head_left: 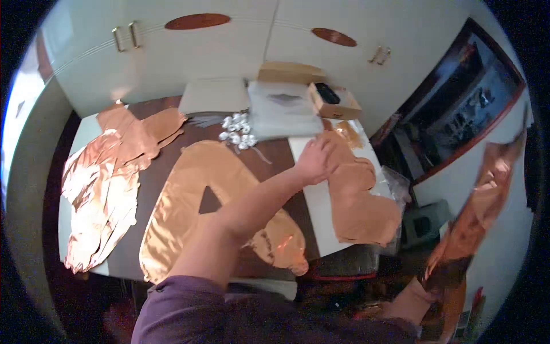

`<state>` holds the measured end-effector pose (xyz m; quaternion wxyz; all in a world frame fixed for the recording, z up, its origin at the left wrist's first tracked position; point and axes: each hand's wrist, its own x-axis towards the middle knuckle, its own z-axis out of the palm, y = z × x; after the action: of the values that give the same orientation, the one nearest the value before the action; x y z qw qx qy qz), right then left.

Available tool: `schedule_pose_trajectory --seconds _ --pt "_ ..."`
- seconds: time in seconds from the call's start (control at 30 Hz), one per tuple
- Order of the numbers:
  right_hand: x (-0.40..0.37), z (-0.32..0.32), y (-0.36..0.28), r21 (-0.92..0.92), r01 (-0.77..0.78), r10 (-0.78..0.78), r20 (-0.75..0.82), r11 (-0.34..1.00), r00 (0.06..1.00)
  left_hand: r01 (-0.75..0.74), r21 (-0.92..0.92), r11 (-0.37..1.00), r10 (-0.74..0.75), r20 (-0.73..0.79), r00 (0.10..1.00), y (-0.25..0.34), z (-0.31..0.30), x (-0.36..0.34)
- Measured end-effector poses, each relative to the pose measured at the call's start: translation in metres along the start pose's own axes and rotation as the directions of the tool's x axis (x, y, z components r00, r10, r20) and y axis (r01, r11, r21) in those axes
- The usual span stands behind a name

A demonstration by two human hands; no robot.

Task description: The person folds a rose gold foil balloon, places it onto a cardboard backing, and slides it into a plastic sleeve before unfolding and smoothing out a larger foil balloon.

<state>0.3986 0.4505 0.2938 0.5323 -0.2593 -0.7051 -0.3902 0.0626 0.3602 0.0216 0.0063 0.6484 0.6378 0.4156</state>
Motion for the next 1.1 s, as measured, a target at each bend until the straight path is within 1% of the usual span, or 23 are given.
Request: schedule_pose_trajectory --seconds 0.03,0.07,0.1,0.13,0.17,0.2,0.27,0.3,0.33,0.37,0.43,0.57,0.67,0.7,0.77,0.8,0.83,0.87,0.9,0.97,1.0,1.07,1.1 --pt "0.014 0.009 -0.045 0.093 0.110 -0.115 0.049 0.990 0.992 -0.034 -0.017 0.999 0.033 -0.086 0.996 0.007 -0.023 -0.015" --pt "0.023 0.015 -0.093 0.256 0.106 -0.144 0.132 0.961 0.981 -0.065 0.054 0.996 0.071 -0.108 0.992 0.012 -0.057 -0.035" --pt "0.014 0.016 -0.146 0.524 -0.090 -0.070 0.277 0.847 0.958 -0.095 0.121 0.988 0.110 -0.125 0.986 0.016 -0.096 -0.060" --pt "0.005 0.017 -0.200 0.728 -0.340 0.008 0.418 0.595 0.909 -0.109 0.118 0.987 0.116 -0.051 0.992 0.012 -0.136 -0.084" --pt "-0.004 0.019 -0.253 0.782 -0.540 0.083 0.543 0.310 0.835 -0.073 0.137 0.988 0.078 -0.030 0.997 0.005 -0.171 -0.118" --pt "-0.019 0.022 -0.293 0.775 -0.589 0.028 0.600 0.227 0.800 0.050 0.241 0.969 -0.042 -0.038 0.998 0.003 -0.201 -0.155" --pt "-0.048 0.028 -0.374 0.716 -0.695 -0.083 0.698 0.073 0.711 0.120 0.377 0.919 -0.143 0.034 0.989 -0.007 -0.259 -0.218" --pt "-0.054 0.025 -0.407 0.709 -0.699 -0.150 0.704 0.089 0.695 0.191 0.409 0.892 -0.223 0.033 0.974 -0.016 -0.274 -0.251" --pt "-0.063 0.025 -0.439 0.673 -0.722 -0.198 0.739 0.162 0.644 0.261 0.441 0.859 -0.304 0.029 0.952 -0.021 -0.280 -0.279" --pt "-0.073 0.028 -0.468 0.760 -0.619 -0.182 0.649 0.199 0.739 0.278 0.437 0.855 -0.337 0.063 0.939 -0.016 -0.282 -0.297" --pt "-0.094 0.037 -0.522 0.725 -0.609 -0.173 0.677 0.322 0.715 0.303 0.433 0.849 -0.387 0.118 0.914 -0.011 -0.289 -0.322" --pt "-0.135 0.068 -0.576 0.605 -0.508 -0.160 0.725 0.613 0.670 0.245 0.439 0.864 -0.304 0.069 0.950 -0.018 -0.283 -0.332" --pt "-0.128 0.065 -0.573 0.479 -0.535 -0.221 0.852 0.696 0.476 0.291 0.373 0.881 -0.342 0.077 0.936 -0.017 -0.283 -0.334" --pt "-0.136 0.068 -0.574 0.514 -0.488 -0.205 0.807 0.705 0.554 0.273 0.399 0.876 -0.330 0.083 0.940 -0.015 -0.286 -0.334" --pt "-0.112 0.062 -0.557 0.554 -0.485 -0.364 0.824 0.677 0.434 0.279 0.323 0.904 -0.320 0.083 0.944 -0.020 -0.290 -0.333" --pt "-0.108 0.063 -0.548 0.636 -0.418 -0.401 0.752 0.649 0.523 0.279 0.288 0.916 -0.313 0.079 0.946 -0.023 -0.293 -0.330" --pt "-0.107 0.063 -0.537 0.704 -0.343 -0.430 0.673 0.621 0.602 0.289 0.278 0.916 -0.285 -0.056 0.957 -0.023 -0.298 -0.324" --pt "-0.110 0.066 -0.528 0.760 -0.262 -0.453 0.586 0.594 0.672 0.355 0.187 0.916 -0.342 -0.097 0.935 -0.034 -0.305 -0.314" --pt "-0.112 0.071 -0.523 0.806 -0.222 -0.507 0.532 0.548 0.678 0.414 0.089 0.906 -0.401 -0.133 0.906 -0.053 -0.314 -0.301" --pt "-0.122 0.077 -0.516 0.881 -0.154 -0.601 0.424 0.447 0.677 0.341 0.202 0.918 -0.300 -0.210 0.931 -0.099 -0.329 -0.278" --pt "-0.132 0.079 -0.515 0.898 -0.132 -0.617 0.389 0.420 0.683 0.204 0.414 0.887 -0.121 -0.217 0.969 -0.125 -0.332 -0.270" --pt "-0.147 0.089 -0.517 0.927 -0.077 -0.640 0.313 0.368 0.702 0.219 0.435 0.873 -0.222 -0.045 0.974 -0.177 -0.332 -0.261" --pt "-0.144 0.091 -0.515 0.933 -0.071 -0.662 0.302 0.352 0.686 0.227 0.446 0.866 -0.271 0.037 0.962 -0.185 -0.335 -0.254"
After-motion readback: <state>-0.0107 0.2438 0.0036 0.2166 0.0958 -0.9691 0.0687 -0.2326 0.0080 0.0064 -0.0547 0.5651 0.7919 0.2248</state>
